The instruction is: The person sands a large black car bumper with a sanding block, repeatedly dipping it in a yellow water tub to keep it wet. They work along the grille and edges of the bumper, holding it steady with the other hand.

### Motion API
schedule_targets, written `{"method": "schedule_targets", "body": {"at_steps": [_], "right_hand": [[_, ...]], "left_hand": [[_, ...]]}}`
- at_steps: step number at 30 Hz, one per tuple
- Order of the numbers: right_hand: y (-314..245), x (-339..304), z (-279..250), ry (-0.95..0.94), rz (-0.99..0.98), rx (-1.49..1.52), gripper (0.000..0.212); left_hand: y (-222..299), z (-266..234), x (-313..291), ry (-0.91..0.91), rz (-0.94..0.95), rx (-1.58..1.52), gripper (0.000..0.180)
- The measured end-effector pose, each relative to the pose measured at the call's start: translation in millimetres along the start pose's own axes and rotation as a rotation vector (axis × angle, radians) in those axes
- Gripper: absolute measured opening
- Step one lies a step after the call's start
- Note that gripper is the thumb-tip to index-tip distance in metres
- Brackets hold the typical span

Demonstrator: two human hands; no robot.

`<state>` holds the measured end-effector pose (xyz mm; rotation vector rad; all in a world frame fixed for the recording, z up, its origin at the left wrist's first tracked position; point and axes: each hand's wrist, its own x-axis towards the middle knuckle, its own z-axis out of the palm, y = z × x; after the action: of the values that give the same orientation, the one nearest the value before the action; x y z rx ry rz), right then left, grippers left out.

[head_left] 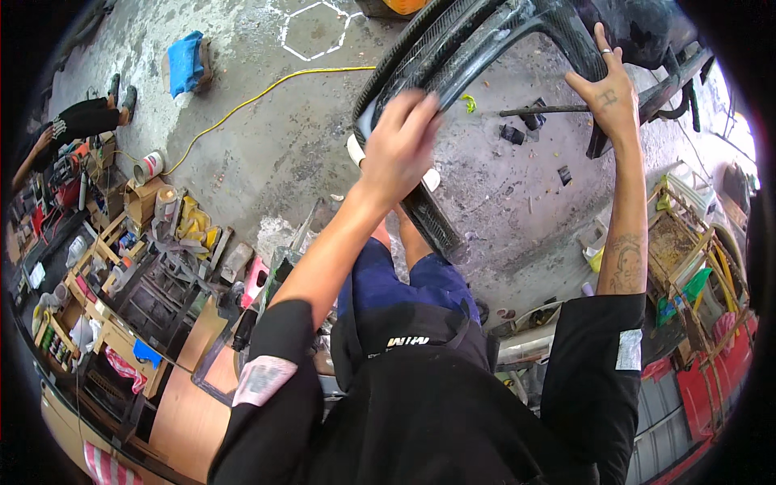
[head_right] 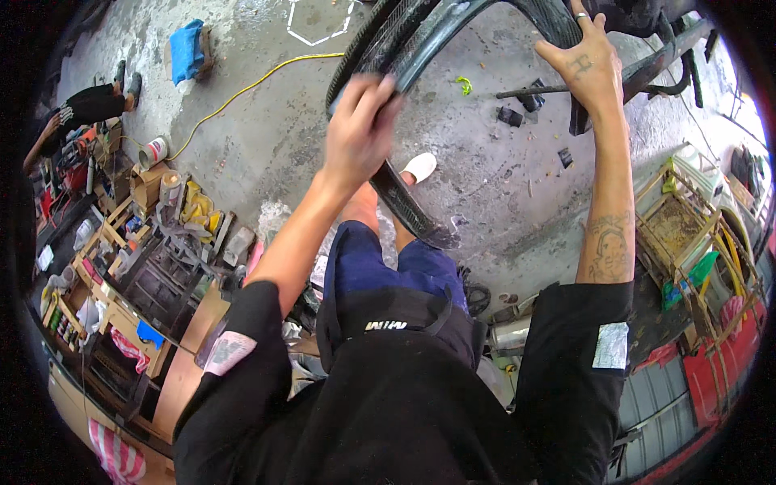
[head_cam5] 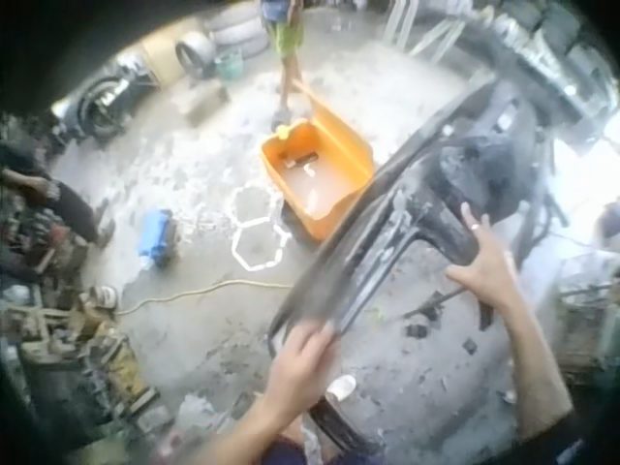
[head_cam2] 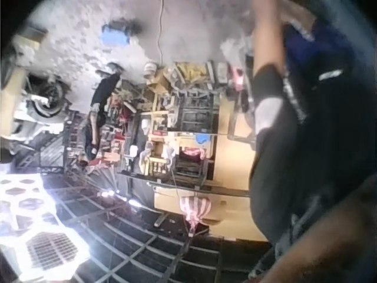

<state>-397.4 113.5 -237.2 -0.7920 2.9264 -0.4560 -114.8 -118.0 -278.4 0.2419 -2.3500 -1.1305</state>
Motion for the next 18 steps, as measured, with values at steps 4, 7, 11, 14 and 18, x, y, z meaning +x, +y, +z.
{"method": "schedule_targets", "body": {"at_steps": [4,7,11,14,18], "right_hand": [[-14,-4,-9,0.001,0.028,-0.003,0.099],[-38,5,0,-0.012,0.031,0.032,0.101],[-39,8,0,-0.036,0.069,0.049,0.103],[-38,3,-20,-0.015,0.118,0.031,0.104],[-42,4,-22,-0.024,0.189,0.006,0.11]], "left_hand": [[3,10,21,0.007,0.064,-0.015,0.031],[17,62,156,0.045,0.064,0.021,0.023],[7,59,211,0.205,-0.065,-0.213,0.019],[-33,21,224,0.36,-0.022,-0.088,0.018],[-169,18,241,0.066,-0.6,-0.078,0.029]]}}
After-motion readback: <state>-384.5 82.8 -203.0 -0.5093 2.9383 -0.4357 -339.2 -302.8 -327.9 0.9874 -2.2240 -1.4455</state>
